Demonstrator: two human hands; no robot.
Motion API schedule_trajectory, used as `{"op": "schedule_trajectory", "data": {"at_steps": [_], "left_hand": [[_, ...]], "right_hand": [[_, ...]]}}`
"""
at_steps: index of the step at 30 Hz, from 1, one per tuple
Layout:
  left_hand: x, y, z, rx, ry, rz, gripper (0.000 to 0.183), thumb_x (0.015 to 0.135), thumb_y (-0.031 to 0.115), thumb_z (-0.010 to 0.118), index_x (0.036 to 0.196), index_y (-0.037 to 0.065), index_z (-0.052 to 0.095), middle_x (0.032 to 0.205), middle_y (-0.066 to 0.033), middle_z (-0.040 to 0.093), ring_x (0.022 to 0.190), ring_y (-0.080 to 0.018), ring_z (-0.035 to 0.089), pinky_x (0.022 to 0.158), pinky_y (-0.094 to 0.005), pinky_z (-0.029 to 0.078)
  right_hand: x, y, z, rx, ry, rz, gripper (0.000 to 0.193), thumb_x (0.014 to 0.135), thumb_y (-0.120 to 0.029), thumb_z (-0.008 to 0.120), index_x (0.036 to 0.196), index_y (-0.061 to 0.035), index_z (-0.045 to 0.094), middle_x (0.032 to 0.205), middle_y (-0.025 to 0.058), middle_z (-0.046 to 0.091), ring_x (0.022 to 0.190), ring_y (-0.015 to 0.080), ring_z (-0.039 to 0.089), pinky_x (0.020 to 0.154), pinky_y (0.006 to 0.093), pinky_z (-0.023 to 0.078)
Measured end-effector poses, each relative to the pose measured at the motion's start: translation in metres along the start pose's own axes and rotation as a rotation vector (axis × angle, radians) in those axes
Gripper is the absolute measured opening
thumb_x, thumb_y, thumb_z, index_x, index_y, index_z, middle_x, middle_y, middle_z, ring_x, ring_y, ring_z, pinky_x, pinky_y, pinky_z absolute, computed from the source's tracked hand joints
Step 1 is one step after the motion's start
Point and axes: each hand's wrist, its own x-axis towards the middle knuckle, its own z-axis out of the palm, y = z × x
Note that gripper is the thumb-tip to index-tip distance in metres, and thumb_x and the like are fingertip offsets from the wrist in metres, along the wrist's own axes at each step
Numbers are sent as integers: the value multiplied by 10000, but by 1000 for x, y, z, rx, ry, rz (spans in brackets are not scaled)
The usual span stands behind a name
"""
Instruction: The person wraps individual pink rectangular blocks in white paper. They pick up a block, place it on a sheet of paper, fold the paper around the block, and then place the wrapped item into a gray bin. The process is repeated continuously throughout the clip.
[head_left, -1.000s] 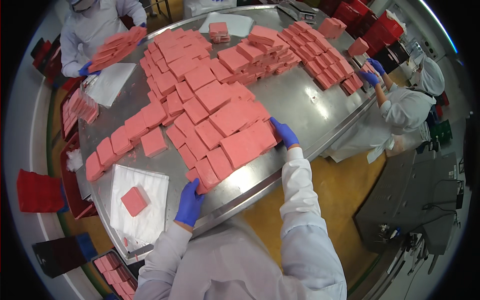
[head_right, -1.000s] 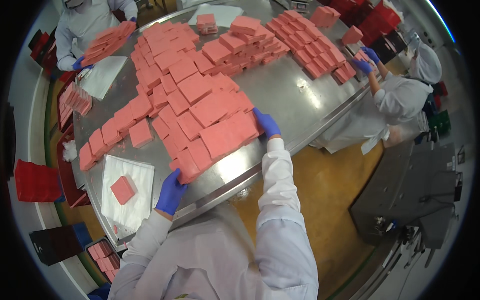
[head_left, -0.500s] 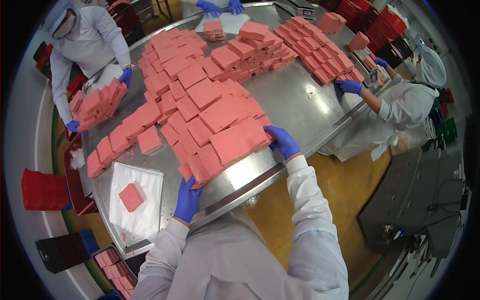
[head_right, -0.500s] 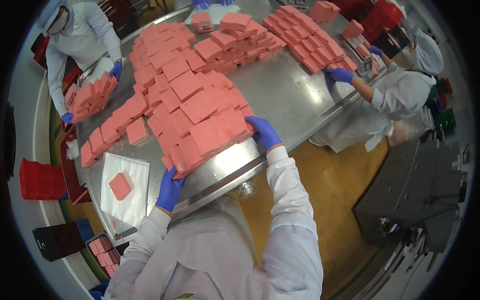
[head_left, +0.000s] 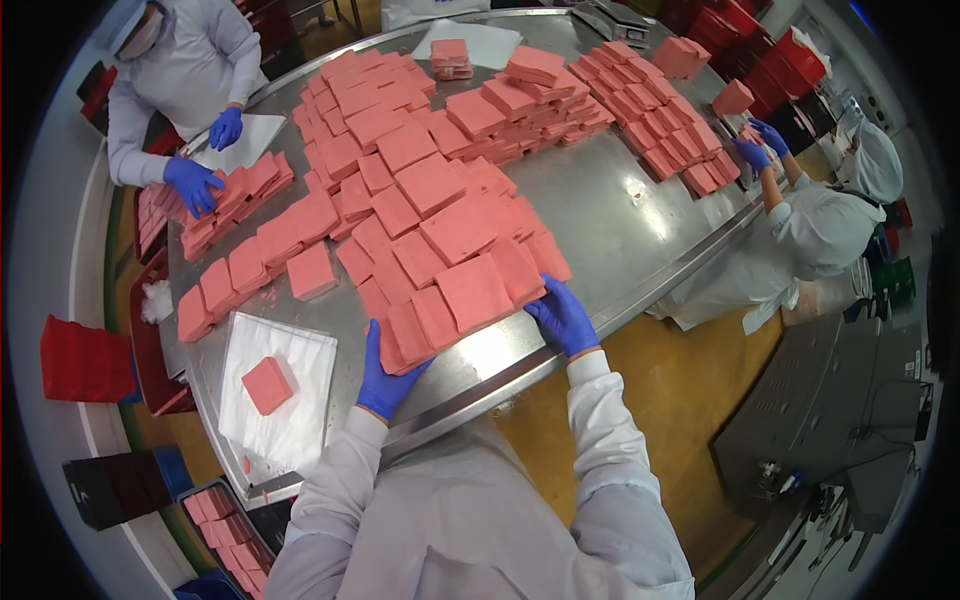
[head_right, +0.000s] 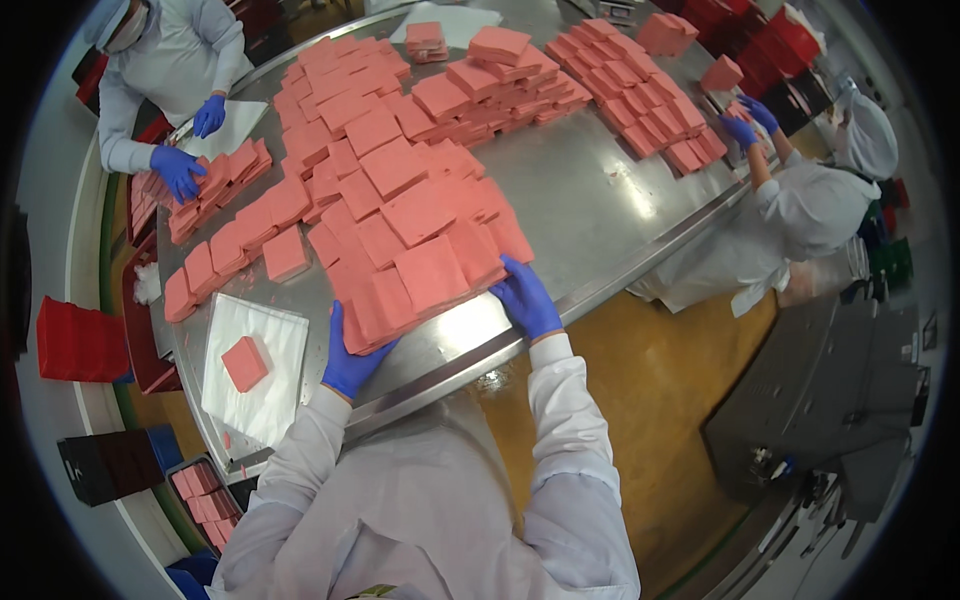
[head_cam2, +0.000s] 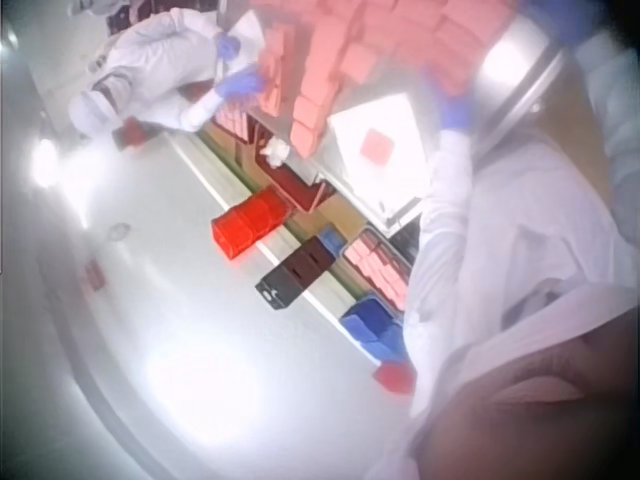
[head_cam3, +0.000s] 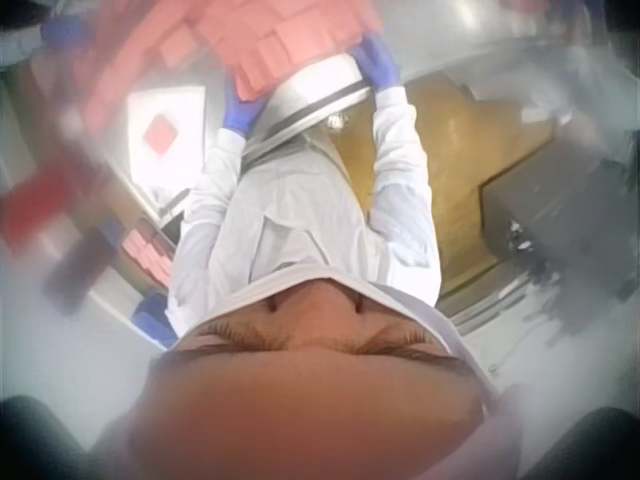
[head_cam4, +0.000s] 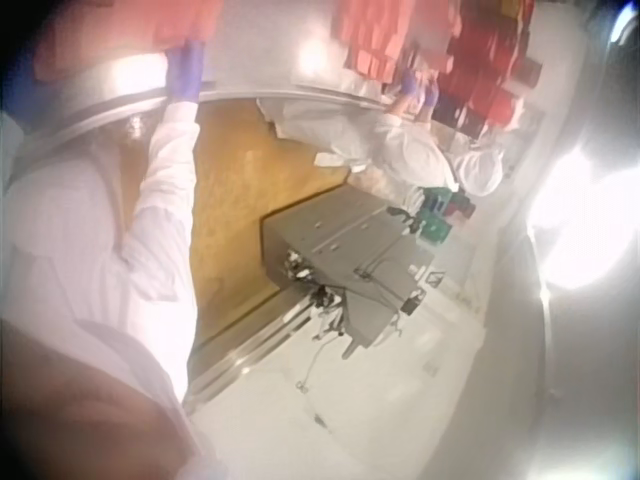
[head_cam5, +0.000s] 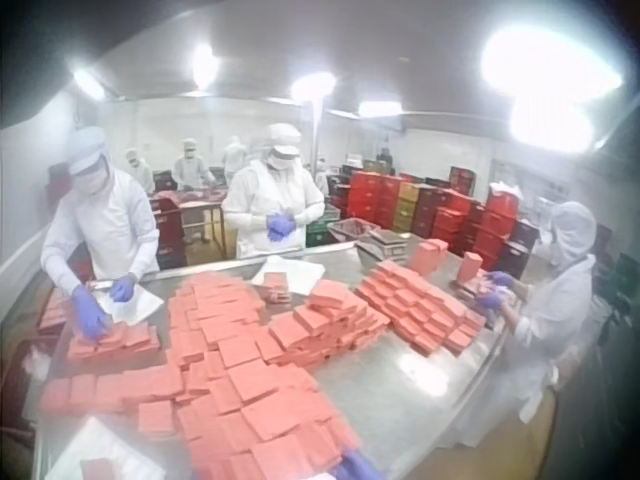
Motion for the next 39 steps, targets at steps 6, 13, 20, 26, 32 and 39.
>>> {"op": "schedule_trajectory", "data": {"at_steps": [6, 13, 20, 26, 32, 39], "left_hand": [[-15, 22, -22, -403, -19, -203, 671, 954, 527, 429, 1469, 118, 295, 1474, -122, 368, 1346, -302, 380, 1087, -494, 363], [-14, -4, -30, -504, -13, -172, 596, 927, 484, 521, 1398, 142, 391, 1416, -102, 429, 1304, -283, 425, 1067, -515, 378], [-52, 68, -87, -607, -45, -60, 583, 939, 535, 456, 1386, 160, 433, 1413, -90, 454, 1302, -316, 433, 1062, -576, 343], [-96, 211, -169, -541, -47, 149, 612, 925, 540, 475, 1380, 136, 418, 1397, -117, 455, 1279, -317, 458, 1042, -550, 382], [-105, 346, -226, -401, -40, 291, 643, 925, 550, 477, 1406, 133, 388, 1426, -131, 425, 1280, -342, 459, 1009, -566, 422], [-100, 420, -272, -161, 23, 403, 724, 910, 599, 463, 1426, 100, 369, 1439, -142, 417, 1307, -344, 429, 1039, -538, 400]], "right_hand": [[-21, 25, 49, 171, 39, 43, 218, 912, -207, 614, 1082, -75, 579, 1025, 66, 602, 973, 201, 604, 846, 362, 535], [-23, 49, 75, 159, 152, -135, 183, 925, -282, 567, 781, -170, 583, 755, 3, 619, 688, 167, 584, 670, 328, 504], [-65, 87, 172, 109, -49, -164, 473, 926, -334, 537, 1302, -52, 495, 1291, 129, 556, 1106, 281, 590, 875, 420, 519], [-10, 183, 305, 140, -101, -21, 390, 928, -342, 555, 1207, -69, 555, 1157, 85, 611, 1051, 224, 595, 882, 381, 504], [91, 266, 414, 248, -295, 111, 285, 907, -360, 595, 1053, -118, 568, 994, 41, 601, 954, 203, 596, 816, 363, 509], [126, 303, 462, 103, -269, 68, 256, 888, -310, 614, 1048, -130, 528, 992, 57, 579, 949, 221, 590, 809, 406, 514]]}}
